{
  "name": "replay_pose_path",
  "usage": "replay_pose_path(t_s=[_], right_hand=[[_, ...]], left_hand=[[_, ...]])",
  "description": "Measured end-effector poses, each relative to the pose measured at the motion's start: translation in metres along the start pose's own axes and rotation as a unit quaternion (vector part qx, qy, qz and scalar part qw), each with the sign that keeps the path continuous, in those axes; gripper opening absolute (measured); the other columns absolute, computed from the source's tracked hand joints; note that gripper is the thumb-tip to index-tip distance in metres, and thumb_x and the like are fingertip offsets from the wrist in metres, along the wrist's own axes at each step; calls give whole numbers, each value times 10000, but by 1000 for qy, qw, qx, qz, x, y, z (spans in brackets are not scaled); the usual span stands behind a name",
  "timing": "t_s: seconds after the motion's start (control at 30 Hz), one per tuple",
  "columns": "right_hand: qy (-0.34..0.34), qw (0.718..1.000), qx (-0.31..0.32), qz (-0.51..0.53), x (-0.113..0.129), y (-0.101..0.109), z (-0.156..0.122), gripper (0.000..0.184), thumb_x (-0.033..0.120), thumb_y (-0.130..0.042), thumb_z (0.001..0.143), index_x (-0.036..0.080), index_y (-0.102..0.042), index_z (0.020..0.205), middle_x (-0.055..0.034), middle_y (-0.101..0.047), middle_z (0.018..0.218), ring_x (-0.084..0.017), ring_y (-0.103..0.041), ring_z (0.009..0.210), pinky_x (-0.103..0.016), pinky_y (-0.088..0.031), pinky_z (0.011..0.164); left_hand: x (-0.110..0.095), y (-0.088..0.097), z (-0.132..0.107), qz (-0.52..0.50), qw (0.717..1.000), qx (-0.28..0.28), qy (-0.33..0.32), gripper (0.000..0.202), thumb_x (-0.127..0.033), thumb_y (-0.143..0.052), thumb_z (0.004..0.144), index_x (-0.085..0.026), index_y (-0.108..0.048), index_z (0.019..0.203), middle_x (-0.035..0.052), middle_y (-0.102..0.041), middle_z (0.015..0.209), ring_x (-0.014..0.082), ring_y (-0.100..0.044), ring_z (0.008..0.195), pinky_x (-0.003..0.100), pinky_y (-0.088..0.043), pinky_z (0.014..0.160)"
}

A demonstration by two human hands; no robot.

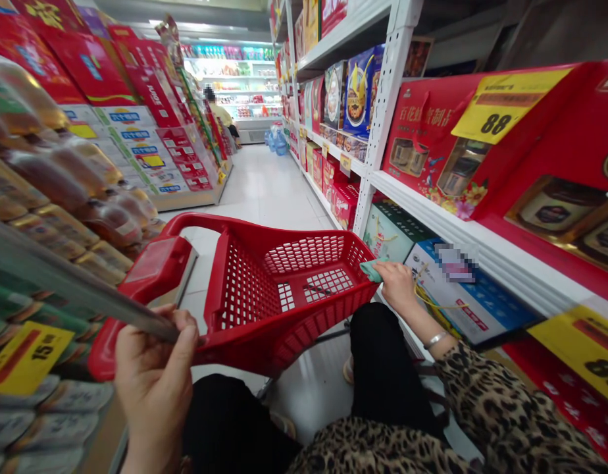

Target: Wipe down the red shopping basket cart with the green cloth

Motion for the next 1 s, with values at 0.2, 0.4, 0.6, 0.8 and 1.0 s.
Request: replay_pose_path(t_s=[0.2, 0.4, 0.6, 0.8, 1.0], right_hand=[[25, 994, -98, 50, 49, 8, -19, 497, 8, -503, 824, 218, -747, 1203, -73, -753, 1215, -270, -555, 1092, -411, -352, 956], [77, 978, -140, 134, 129, 18, -32, 442, 33, -522, 861, 218, -745, 1195, -63, -743, 1247, -281, -520, 1142, -437, -340, 1004], [119, 966, -97, 209, 206, 34, -27, 416, 70, -518, 918, 227, -726, 1242, -75, -711, 1305, -301, -492, 1197, -488, -326, 1049], [202, 942, -35, 265, 272, 64, -21, 452, 101, -481, 990, 267, -644, 1377, -55, -649, 1406, -292, -487, 1240, -487, -381, 1056], [240, 925, -63, 287, 265, 66, -32, 528, 61, -502, 956, 285, -616, 1421, -46, -639, 1444, -274, -504, 1280, -502, -382, 1112]], left_hand=[[1, -2, 5, -8, 999, 3, -44, 368, -366, -853, 756, -257, -635, 1031, -23, -613, 822, 123, -587, 764, 218, -512, 642], [5, -8, 7, -4, 997, 11, -72, 343, -434, -780, 836, -233, -601, 1048, -28, -587, 831, 92, -532, 695, 210, -452, 613], [4, -13, 9, -8, 995, 12, -99, 398, -573, -694, 870, -226, -586, 1031, -16, -580, 807, 116, -550, 727, 259, -470, 692], [5, -10, 4, 5, 997, 2, -81, 423, -620, -616, 896, -226, -574, 1046, -8, -592, 834, 122, -557, 742, 268, -476, 708], [-2, -2, -9, 40, 994, 4, -99, 419, -607, -592, 914, -221, -556, 1074, 3, -603, 861, 137, -584, 775, 288, -494, 748]])
Point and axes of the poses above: each hand's wrist, its own z-axis towards the middle knuckle, its own y-axis out of the back of the hand, x = y × z, the point moved 2 cm from there along z, towards the middle knuckle
